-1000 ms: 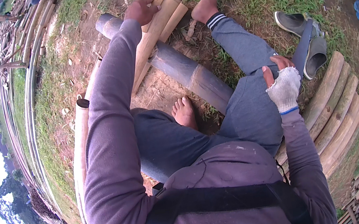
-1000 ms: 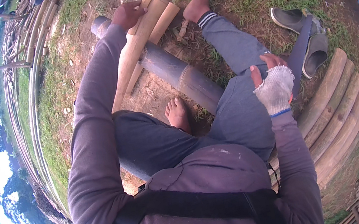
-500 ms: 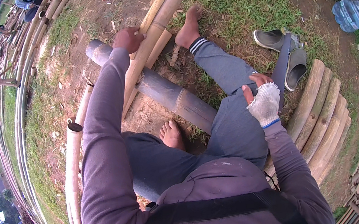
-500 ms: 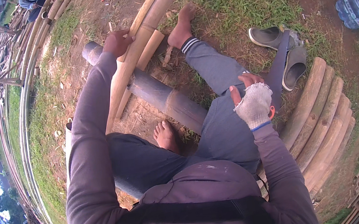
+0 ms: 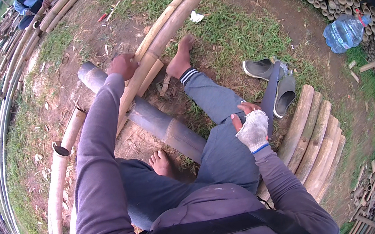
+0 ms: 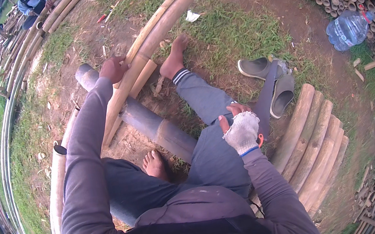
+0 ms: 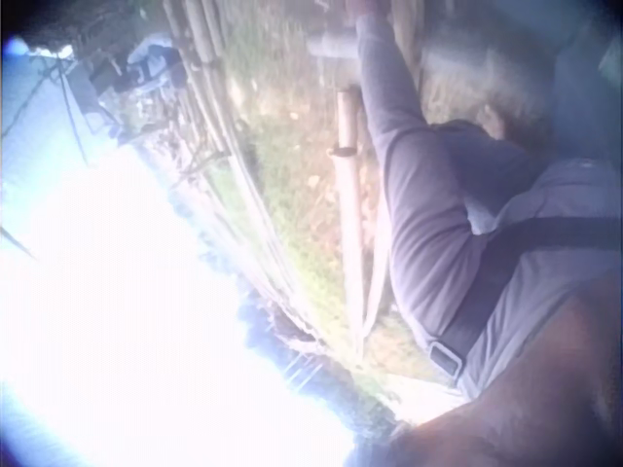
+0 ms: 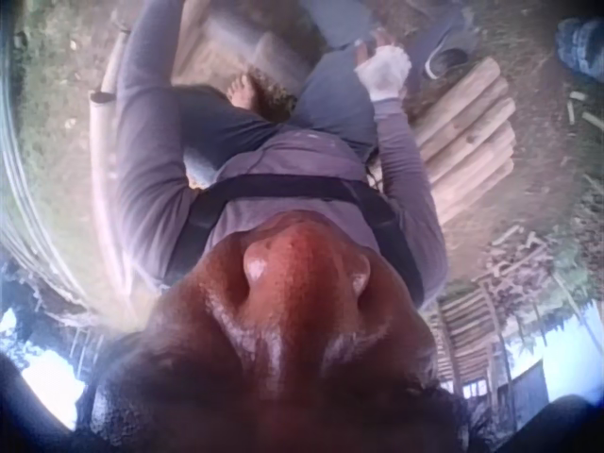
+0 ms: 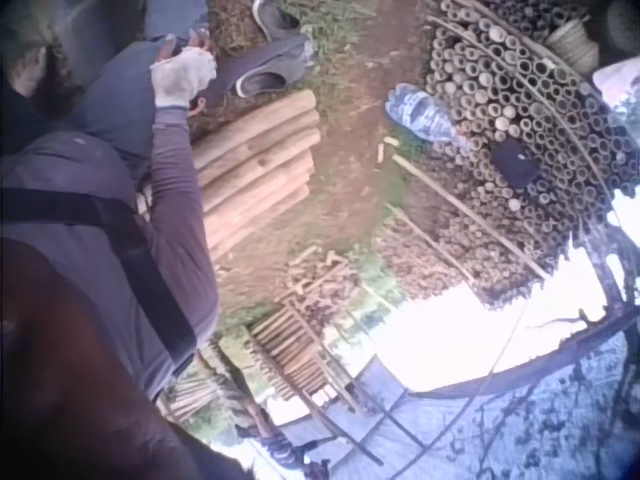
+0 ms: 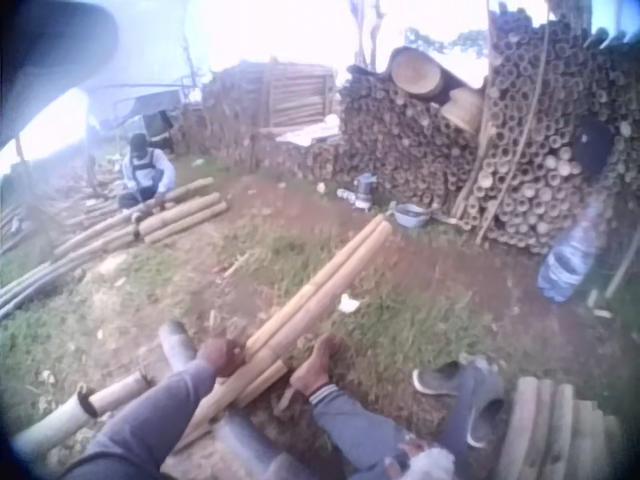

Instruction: The person sits on the ground and uses a hand saw to cut a long bamboo pole resting on a support. They saw through the pole, separate the cut piece, and then position another bamboo pole to continue cutting.

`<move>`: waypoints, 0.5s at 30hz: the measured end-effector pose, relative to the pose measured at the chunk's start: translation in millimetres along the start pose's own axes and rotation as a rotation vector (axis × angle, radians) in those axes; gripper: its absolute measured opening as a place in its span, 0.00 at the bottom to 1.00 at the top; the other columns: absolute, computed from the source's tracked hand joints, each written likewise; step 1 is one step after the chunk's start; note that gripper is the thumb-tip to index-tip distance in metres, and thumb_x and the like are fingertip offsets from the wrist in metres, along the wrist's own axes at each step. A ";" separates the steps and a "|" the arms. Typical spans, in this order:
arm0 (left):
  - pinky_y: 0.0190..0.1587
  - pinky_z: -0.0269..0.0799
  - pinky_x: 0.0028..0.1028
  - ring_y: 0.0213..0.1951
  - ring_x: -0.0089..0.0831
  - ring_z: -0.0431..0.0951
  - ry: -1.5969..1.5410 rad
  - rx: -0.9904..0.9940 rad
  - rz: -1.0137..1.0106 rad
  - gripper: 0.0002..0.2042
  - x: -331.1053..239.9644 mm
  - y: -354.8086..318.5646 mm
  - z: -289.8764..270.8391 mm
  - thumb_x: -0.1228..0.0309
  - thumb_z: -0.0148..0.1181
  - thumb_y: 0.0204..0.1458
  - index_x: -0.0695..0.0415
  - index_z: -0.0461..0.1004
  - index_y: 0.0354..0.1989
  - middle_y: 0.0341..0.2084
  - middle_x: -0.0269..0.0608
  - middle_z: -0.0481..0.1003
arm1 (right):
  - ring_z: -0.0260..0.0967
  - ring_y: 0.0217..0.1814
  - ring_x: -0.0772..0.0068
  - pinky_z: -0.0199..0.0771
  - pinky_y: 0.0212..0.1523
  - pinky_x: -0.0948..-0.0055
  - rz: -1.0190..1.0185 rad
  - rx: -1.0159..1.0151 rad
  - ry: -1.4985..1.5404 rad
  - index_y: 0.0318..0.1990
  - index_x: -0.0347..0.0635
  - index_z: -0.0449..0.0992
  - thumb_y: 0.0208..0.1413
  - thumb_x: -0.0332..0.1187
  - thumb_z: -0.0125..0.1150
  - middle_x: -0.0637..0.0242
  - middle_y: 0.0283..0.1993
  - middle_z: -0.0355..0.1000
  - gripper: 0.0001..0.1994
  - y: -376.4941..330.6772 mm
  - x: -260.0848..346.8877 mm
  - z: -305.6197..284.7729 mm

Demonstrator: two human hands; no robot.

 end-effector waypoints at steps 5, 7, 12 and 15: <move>0.69 0.74 0.46 0.65 0.51 0.81 -0.009 0.002 0.021 0.27 -1.8 0.1 0.9 0.52 0.71 0.60 0.47 0.82 0.67 0.62 0.51 0.82 | 0.79 0.59 0.44 0.79 0.60 0.47 -0.018 -0.006 -0.011 0.52 0.36 0.82 0.58 0.39 0.74 0.51 0.53 0.82 0.19 -0.1 -0.8 0.1; 0.69 0.74 0.46 0.65 0.51 0.81 -0.030 -0.004 -0.003 0.27 -1.5 -1.5 1.4 0.52 0.70 0.61 0.47 0.81 0.67 0.62 0.51 0.82 | 0.79 0.59 0.44 0.79 0.60 0.47 -0.016 0.004 -0.022 0.52 0.36 0.81 0.58 0.39 0.74 0.51 0.54 0.82 0.19 -1.0 -1.8 1.9; 0.68 0.75 0.46 0.62 0.53 0.82 0.019 -0.035 0.021 0.28 -1.8 -3.8 0.9 0.51 0.69 0.61 0.48 0.81 0.67 0.60 0.54 0.82 | 0.79 0.59 0.45 0.79 0.60 0.47 -0.023 0.005 -0.021 0.52 0.37 0.82 0.59 0.39 0.74 0.51 0.55 0.81 0.19 -0.9 0.8 3.9; 0.68 0.75 0.47 0.63 0.54 0.82 0.043 -0.029 0.010 0.29 -6.5 -4.6 0.3 0.50 0.69 0.61 0.49 0.80 0.68 0.61 0.55 0.82 | 0.79 0.59 0.45 0.79 0.60 0.48 -0.005 -0.007 -0.008 0.52 0.38 0.82 0.59 0.39 0.75 0.51 0.56 0.81 0.18 -2.8 -4.2 5.8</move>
Point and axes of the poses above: each hand's wrist, its own y-axis towards the middle knuckle, its own z-axis out of the palm, x = y × z, the point moved 8 cm from there along y, towards the middle knuckle
